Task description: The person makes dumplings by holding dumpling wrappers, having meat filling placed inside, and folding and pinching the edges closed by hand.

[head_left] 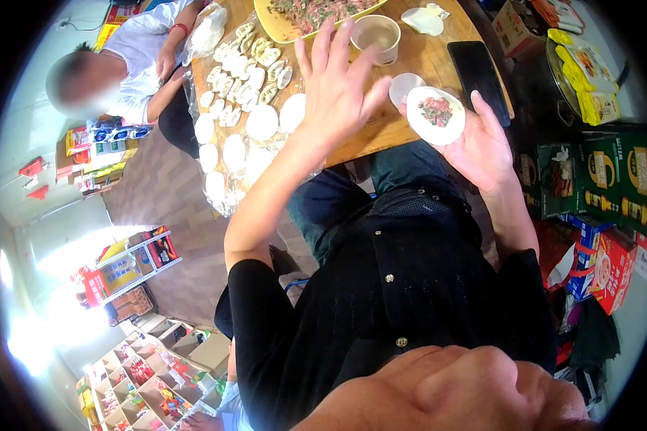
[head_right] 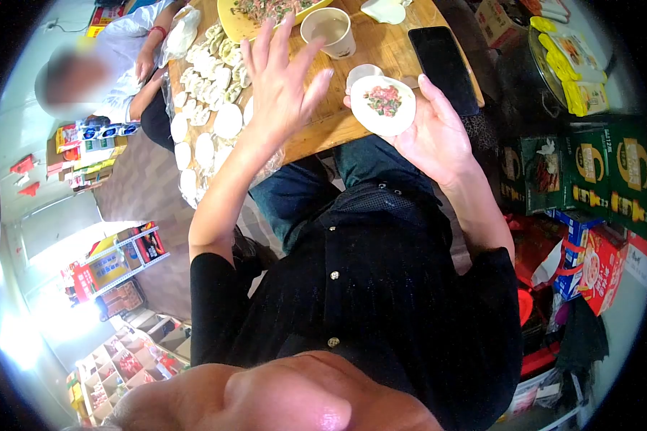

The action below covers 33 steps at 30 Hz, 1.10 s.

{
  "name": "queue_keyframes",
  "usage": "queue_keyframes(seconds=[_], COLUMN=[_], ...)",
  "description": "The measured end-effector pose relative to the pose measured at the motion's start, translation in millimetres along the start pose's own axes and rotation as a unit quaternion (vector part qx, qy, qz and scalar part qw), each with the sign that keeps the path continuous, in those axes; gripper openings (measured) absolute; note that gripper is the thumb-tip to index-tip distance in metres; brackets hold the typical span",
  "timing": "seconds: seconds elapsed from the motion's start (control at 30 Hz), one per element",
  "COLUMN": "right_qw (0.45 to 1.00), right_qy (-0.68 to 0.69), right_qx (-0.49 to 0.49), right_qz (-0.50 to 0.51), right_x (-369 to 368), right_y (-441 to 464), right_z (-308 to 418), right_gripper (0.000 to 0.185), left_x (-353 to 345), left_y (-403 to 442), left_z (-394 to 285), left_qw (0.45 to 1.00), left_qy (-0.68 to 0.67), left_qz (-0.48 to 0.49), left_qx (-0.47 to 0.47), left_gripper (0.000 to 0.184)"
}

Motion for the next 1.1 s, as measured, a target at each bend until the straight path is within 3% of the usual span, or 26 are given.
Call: queue_keyframes(seconds=[0.03, 0.2, 0.37, 0.6, 0.7, 0.77, 0.8, 0.87, 0.93, 1.1], right_qw=[1.000, 0.998, 0.999, 0.997, 0.996, 0.997, 0.997, 0.998, 0.998, 0.999], right_qy=[0.011, 0.040, -0.031, -0.055, -0.054, 0.006, 0.006, 0.026, 0.021, 0.014], right_qx=[0.005, 0.036, 0.035, 0.043, 0.058, 0.054, 0.054, 0.054, 0.046, 0.027], right_qz=[0.012, 0.019, -0.020, 0.015, -0.046, -0.057, -0.058, -0.028, -0.024, -0.021], right_x=[-1, 1, 5, 3, 13, 19, 18, 11, 10, 3], right_y=[-1, -6, -8, -9, -9, -5, -4, -1, 0, 0], right_z=[0, 7, 9, 12, 13, 12, 12, 11, 9, 4], right_gripper=[0.061, 0.063, 0.064, 0.063, 0.063, 0.063, 0.063, 0.057, 0.056, 0.055], left_x=[-8, -28, -32, -31, -5, 8, 13, 9, 4, 0], left_y=[8, 32, 40, 41, 31, 10, 0, -19, -29, -40], left_z=[7, 20, 22, 22, 14, -9, -20, -60, -75, -68], left_qw=[0.999, 0.999, 0.997, 0.995, 0.997, 0.988, 0.988, 0.985, 0.984, 0.983], left_qy=[0.054, 0.008, 0.032, 0.042, -0.045, -0.141, -0.142, -0.134, -0.097, -0.051], left_qz=[0.008, 0.036, 0.058, 0.080, 0.002, -0.054, -0.054, 0.024, 0.074, 0.078], left_qx=[0.003, 0.024, 0.029, 0.034, 0.061, -0.032, -0.032, -0.107, -0.129, -0.158], left_gripper=[0.038, 0.042, 0.046, 0.047, 0.048, 0.042, 0.042, 0.046, 0.048, 0.045])
Point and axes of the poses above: each hand's wrist, its own y-axis towards the middle knuckle, its own x-axis out of the back of the hand, z = x × y, the point moved 8 cm from there along y, towards the middle knuckle, and after that the axes turned 7 degrees about -y, right-handed, at the moved point
